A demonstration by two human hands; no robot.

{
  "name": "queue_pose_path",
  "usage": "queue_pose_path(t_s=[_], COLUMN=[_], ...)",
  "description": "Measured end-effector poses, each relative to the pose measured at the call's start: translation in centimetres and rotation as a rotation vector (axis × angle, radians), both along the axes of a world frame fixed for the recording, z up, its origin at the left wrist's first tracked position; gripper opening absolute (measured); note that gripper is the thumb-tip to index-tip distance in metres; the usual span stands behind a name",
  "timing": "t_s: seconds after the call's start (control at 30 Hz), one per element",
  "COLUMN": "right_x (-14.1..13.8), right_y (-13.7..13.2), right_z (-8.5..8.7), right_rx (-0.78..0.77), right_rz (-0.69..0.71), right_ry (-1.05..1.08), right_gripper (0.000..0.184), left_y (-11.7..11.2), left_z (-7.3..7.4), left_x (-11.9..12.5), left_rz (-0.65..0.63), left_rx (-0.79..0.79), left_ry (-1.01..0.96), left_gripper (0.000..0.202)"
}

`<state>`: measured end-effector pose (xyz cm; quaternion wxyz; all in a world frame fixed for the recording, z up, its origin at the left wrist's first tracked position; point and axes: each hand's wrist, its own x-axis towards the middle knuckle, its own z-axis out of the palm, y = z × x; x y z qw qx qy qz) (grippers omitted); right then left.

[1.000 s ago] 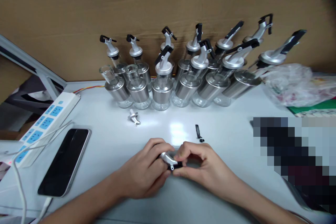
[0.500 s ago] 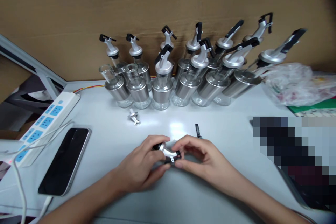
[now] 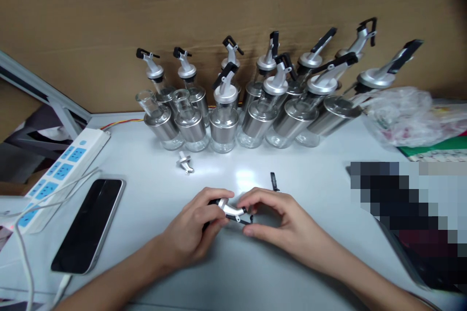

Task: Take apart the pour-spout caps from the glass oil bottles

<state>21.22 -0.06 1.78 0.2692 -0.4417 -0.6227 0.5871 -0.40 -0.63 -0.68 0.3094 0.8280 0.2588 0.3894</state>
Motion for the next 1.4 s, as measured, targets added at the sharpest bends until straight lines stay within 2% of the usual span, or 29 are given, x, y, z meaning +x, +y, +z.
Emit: queue_pose_path(t_s=[0.13,0.27,0.33,0.43,0.6,0.73,0.8,0.87,0.97,1.03,1.1,1.17,1.27,1.33,1.4], right_x=[0.3,0.2,0.1,-0.2,-0.3,-0.1,0.0,0.1,0.2,0.2,0.2,0.3,0.3,0.3,0.3], right_y=[-0.1,-0.1,-0.2,-0.3,-0.1,0.5,0.7,0.8,0.8,0.7,0.6,0.5,0.4,0.4,0.4], right_z=[-0.5,-0.5,-0.3,0.0,0.0,0.2,0.4,0.5,0.8,1.0,1.1,1.2,1.3,1.5,1.9], right_rx=[0.107,0.202,0.215,0.222,0.135,0.118,0.119,0.111,0.118,0.150,0.181,0.202,0.259,0.327,0.408], right_rz=[-0.030,-0.056,-0.075,-0.087,-0.155,-0.268,-0.309,-0.349,-0.413,-0.461,-0.503,-0.530,-0.570,-0.616,-0.667], right_ry=[0.026,0.061,0.117,0.162,0.175,0.258,0.279,0.286,0.306,0.351,0.406,0.431,0.408,0.394,0.384], right_gripper=[0.010,0.015,0.014,0.012,0.014,0.021,0.022,0.023,0.024,0.023,0.020,0.017,0.015,0.014,0.011], left_y=[0.1,0.0,0.1,0.3,0.3,0.3,0.8,2.2,5.5,7.9,10.0,11.3,12.1,12.0,11.6], left_z=[0.3,0.1,0.1,0.2,0.5,0.1,0.2,0.5,1.9,3.1,4.3,5.1,5.3,5.4,5.8], left_x=[0.2,0.1,-0.1,-0.1,0.3,0.6,0.6,0.5,0.2,0.0,-0.2,-0.4,-0.6,-0.7,-0.8], left_rz=[-0.054,0.099,0.137,0.105,0.159,0.234,0.294,0.436,0.709,0.795,0.839,0.847,0.799,0.787,0.757], left_rx=[0.035,-0.009,-0.035,0.015,0.068,0.122,0.133,0.170,0.276,0.326,0.319,0.276,0.187,0.230,0.354], left_ry=[-0.001,0.099,0.179,0.224,0.329,0.394,0.332,0.223,0.102,0.071,0.058,0.069,0.047,-0.073,-0.222], left_gripper=[0.054,0.068,0.062,0.044,0.028,0.041,0.047,0.050,0.052,0.054,0.057,0.046,0.030,0.027,0.028])
